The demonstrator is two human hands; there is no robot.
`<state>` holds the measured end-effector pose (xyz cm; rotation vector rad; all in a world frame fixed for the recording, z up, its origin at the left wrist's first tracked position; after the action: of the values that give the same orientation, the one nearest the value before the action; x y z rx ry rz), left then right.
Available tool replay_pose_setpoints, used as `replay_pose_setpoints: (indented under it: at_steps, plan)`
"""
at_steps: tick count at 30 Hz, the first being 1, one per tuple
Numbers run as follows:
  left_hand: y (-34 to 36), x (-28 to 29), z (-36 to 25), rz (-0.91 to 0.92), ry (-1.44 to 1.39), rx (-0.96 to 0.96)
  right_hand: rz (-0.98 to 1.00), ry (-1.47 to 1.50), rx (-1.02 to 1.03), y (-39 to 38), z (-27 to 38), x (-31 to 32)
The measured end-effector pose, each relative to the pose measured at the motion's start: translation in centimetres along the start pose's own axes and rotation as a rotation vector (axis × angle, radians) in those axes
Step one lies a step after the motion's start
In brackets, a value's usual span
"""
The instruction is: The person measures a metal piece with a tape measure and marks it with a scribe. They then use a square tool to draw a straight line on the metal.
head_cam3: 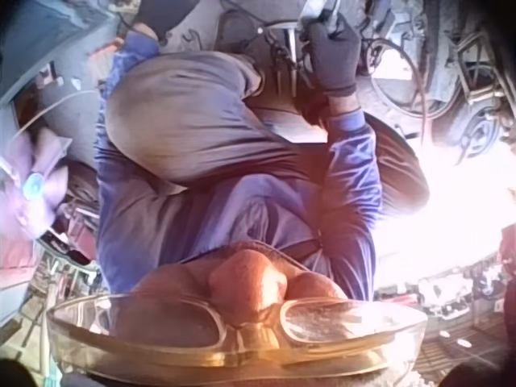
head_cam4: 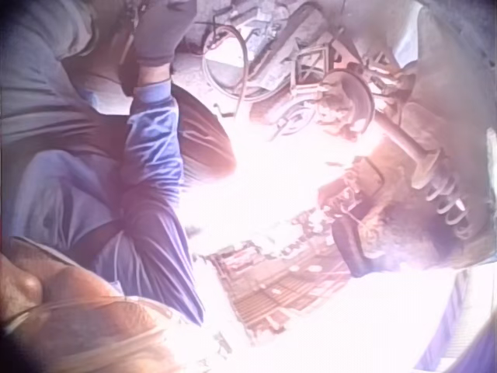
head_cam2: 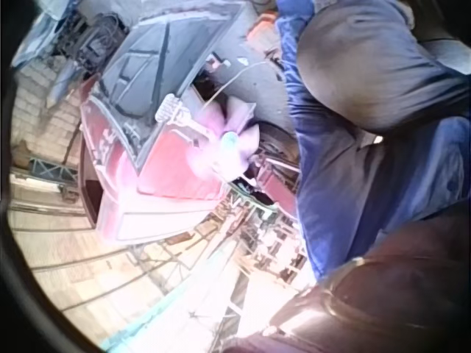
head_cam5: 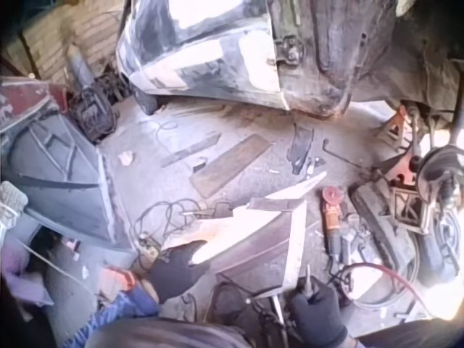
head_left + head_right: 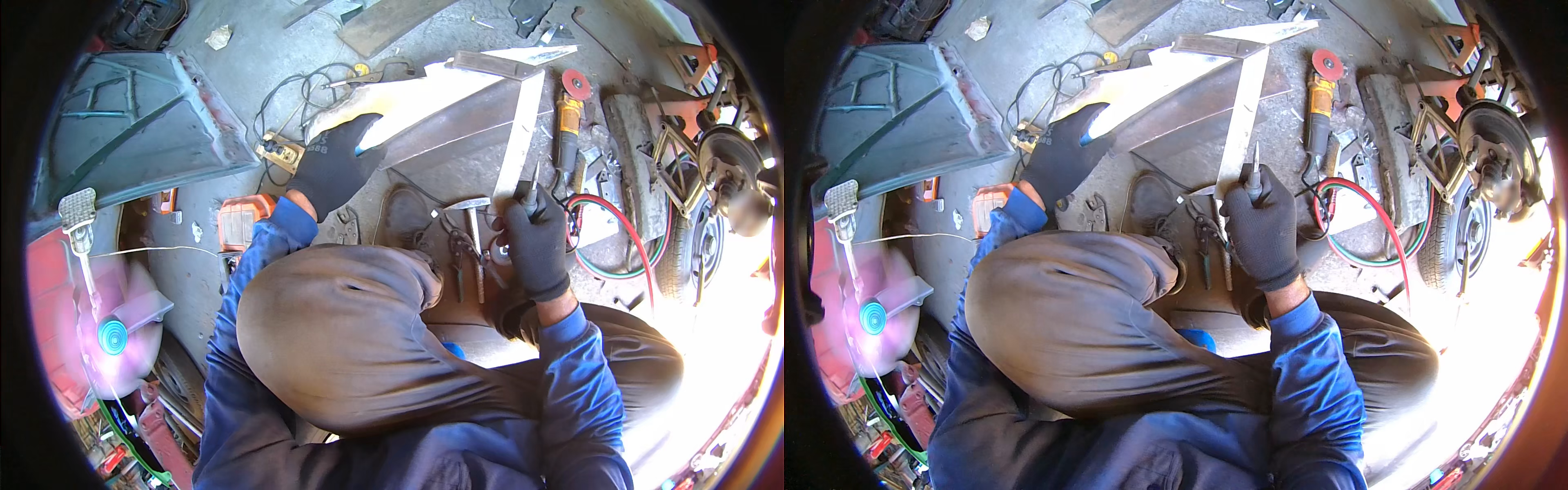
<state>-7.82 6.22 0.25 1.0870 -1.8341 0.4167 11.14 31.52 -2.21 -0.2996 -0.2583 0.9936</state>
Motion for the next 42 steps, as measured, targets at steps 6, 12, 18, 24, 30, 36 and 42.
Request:
replay_pose_setpoints:
  at_steps: [6,12,18,24,30,36,42]
  plan:
    - [0.4,3.0,-1.2,0.022,-0.146,0.077,-0.016,-0.017,0.068,-0.9,2.9,-0.2]
    - [0.6,4.3,-1.3,0.102,-0.287,0.092,0.025,-0.133,0.210,-1.2,4.1,-1.0]
    - [0.3,0.0,0.3,0.066,-0.215,0.114,0.137,-0.060,0.100,-2.0,1.9,-2.9]
    - [0.4,1.7,-0.3,-0.111,-0.105,0.020,0.137,-0.052,0.078,-4.8,1.8,-3.4]
    - [0.0,3.2,-5.0,-0.230,0.196,-0.355,0.220,-0.072,-0.218,-7.1,5.5,-3.7]
    - [-1.0,1.0,-5.7,-0.085,0.395,-0.524,0.436,0.075,-0.457,-8.6,8.8,-10.8]
    - [-0.8,0.3,-1.8,0.029,-0.394,-0.124,0.448,0.272,-0.388,-6.8,8.9,-16.1]
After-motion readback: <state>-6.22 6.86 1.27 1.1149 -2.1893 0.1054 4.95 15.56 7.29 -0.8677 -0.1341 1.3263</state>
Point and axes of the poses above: each hand's wrist, its own y-axis towards the middle knuckle, its own x-axis out of the back of the hand, z = x × y, the point moved 10 cm from there along y, towards the middle knuckle, and after that the axes turned 9 degrees about -z, right-handed, at the moved point
